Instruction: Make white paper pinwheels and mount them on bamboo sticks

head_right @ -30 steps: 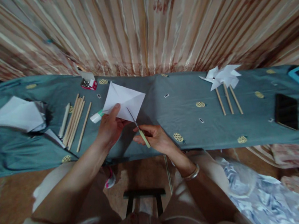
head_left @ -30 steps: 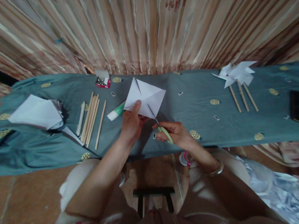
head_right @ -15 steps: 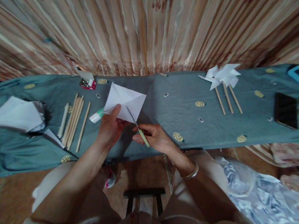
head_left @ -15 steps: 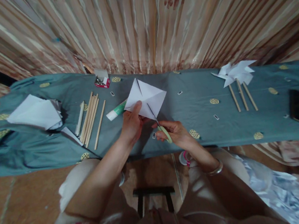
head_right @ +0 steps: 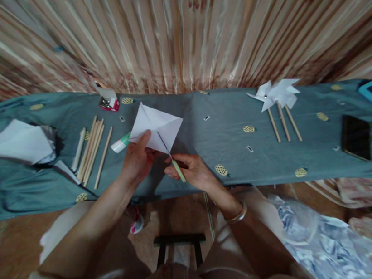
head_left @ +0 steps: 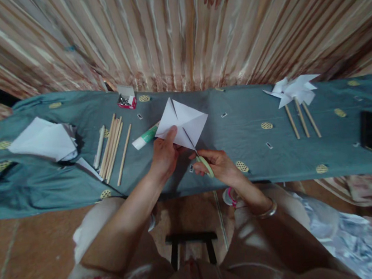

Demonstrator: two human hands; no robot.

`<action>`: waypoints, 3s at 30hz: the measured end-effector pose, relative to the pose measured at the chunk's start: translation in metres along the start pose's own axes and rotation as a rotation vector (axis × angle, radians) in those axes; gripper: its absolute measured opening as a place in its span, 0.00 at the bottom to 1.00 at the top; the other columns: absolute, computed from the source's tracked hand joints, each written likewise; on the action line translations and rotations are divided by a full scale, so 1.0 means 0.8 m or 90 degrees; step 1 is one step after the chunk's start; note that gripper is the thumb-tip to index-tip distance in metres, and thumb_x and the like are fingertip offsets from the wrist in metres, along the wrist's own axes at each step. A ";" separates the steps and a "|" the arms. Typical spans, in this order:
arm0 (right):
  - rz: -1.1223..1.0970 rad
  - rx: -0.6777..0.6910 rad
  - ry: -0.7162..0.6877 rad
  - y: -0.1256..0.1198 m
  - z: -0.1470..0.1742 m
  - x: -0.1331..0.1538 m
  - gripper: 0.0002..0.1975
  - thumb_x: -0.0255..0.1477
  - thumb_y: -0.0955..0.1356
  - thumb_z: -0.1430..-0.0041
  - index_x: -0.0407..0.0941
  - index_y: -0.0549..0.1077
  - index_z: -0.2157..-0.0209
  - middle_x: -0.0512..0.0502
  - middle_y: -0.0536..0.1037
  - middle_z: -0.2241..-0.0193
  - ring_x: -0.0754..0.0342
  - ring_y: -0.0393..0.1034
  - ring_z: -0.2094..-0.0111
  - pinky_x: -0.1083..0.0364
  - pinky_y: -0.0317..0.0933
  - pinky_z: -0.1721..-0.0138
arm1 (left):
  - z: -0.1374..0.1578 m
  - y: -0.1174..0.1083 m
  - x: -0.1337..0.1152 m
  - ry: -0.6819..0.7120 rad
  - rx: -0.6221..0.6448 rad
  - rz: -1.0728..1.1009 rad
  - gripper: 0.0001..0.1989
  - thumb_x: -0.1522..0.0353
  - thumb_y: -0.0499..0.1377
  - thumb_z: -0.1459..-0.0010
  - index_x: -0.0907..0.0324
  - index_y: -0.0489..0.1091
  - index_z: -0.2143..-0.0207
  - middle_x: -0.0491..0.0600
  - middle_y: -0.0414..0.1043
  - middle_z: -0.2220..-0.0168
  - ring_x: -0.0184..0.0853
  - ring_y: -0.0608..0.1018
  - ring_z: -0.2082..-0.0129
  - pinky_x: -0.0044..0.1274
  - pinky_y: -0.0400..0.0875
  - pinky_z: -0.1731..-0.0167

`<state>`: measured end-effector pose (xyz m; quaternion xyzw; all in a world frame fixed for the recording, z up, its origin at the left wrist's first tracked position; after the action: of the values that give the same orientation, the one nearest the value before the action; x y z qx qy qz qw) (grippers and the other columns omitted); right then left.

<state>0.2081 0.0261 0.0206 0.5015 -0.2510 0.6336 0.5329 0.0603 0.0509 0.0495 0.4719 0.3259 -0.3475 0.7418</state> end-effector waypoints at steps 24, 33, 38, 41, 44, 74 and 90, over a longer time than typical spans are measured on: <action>0.007 -0.013 -0.004 0.004 0.001 0.004 0.23 0.40 0.81 0.67 0.44 0.78 0.69 0.57 0.74 0.85 0.62 0.64 0.84 0.60 0.61 0.81 | 0.000 0.000 -0.002 -0.011 0.002 0.021 0.05 0.70 0.59 0.39 0.57 0.72 0.68 0.44 0.75 0.72 0.29 0.74 0.76 0.22 0.70 0.73; 0.018 0.002 -0.007 0.002 0.001 0.001 0.24 0.42 0.81 0.66 0.43 0.78 0.68 0.55 0.75 0.83 0.61 0.66 0.82 0.60 0.62 0.79 | 0.001 0.002 -0.003 -0.006 -0.018 0.009 0.05 0.70 0.57 0.38 0.57 0.72 0.67 0.45 0.77 0.70 0.30 0.77 0.73 0.22 0.71 0.72; 0.021 0.026 0.027 0.001 0.003 0.001 0.24 0.41 0.81 0.66 0.44 0.78 0.68 0.56 0.74 0.83 0.61 0.67 0.81 0.60 0.63 0.78 | -0.005 -0.001 -0.009 0.004 -0.026 -0.012 0.03 0.67 0.61 0.41 0.57 0.72 0.66 0.47 0.78 0.69 0.34 0.81 0.66 0.23 0.75 0.66; 0.020 0.042 0.056 -0.001 0.006 -0.002 0.24 0.40 0.81 0.67 0.44 0.79 0.67 0.56 0.74 0.82 0.61 0.68 0.80 0.60 0.62 0.78 | -0.011 -0.005 -0.014 0.030 -0.015 0.003 0.05 0.66 0.63 0.43 0.57 0.72 0.66 0.47 0.78 0.70 0.37 0.82 0.63 0.26 0.76 0.63; 0.030 0.061 0.098 -0.005 0.011 -0.005 0.24 0.39 0.82 0.67 0.44 0.78 0.68 0.56 0.75 0.81 0.61 0.68 0.80 0.61 0.62 0.78 | -0.018 -0.010 -0.019 0.044 -0.019 0.010 0.06 0.66 0.64 0.44 0.58 0.71 0.66 0.48 0.79 0.70 0.38 0.82 0.61 0.27 0.77 0.63; 0.009 -0.152 -0.110 -0.050 0.000 0.038 0.25 0.38 0.82 0.70 0.47 0.72 0.70 0.61 0.68 0.82 0.64 0.56 0.81 0.60 0.52 0.79 | -0.014 -0.020 0.013 -0.048 0.136 -0.249 0.09 0.65 0.70 0.54 0.61 0.76 0.78 0.50 0.75 0.78 0.34 0.72 0.80 0.24 0.62 0.79; -0.032 -0.276 -0.176 -0.036 -0.018 0.014 0.26 0.40 0.80 0.68 0.48 0.69 0.68 0.57 0.72 0.76 0.61 0.64 0.76 0.59 0.61 0.74 | 0.013 0.002 0.011 -0.113 0.228 -0.011 0.21 0.58 0.72 0.56 0.59 0.77 0.60 0.52 0.80 0.58 0.40 0.81 0.58 0.31 0.77 0.55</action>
<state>0.2301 0.0515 0.0191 0.4633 -0.4390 0.4772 0.6042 0.0683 0.0396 0.0465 0.5609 0.1960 -0.4462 0.6692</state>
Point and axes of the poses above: each hand's wrist, its own z-axis away from the middle knuckle, its own y-axis out of the palm, x = y × z, the point moved 1 cm from there along -z, towards the middle knuckle
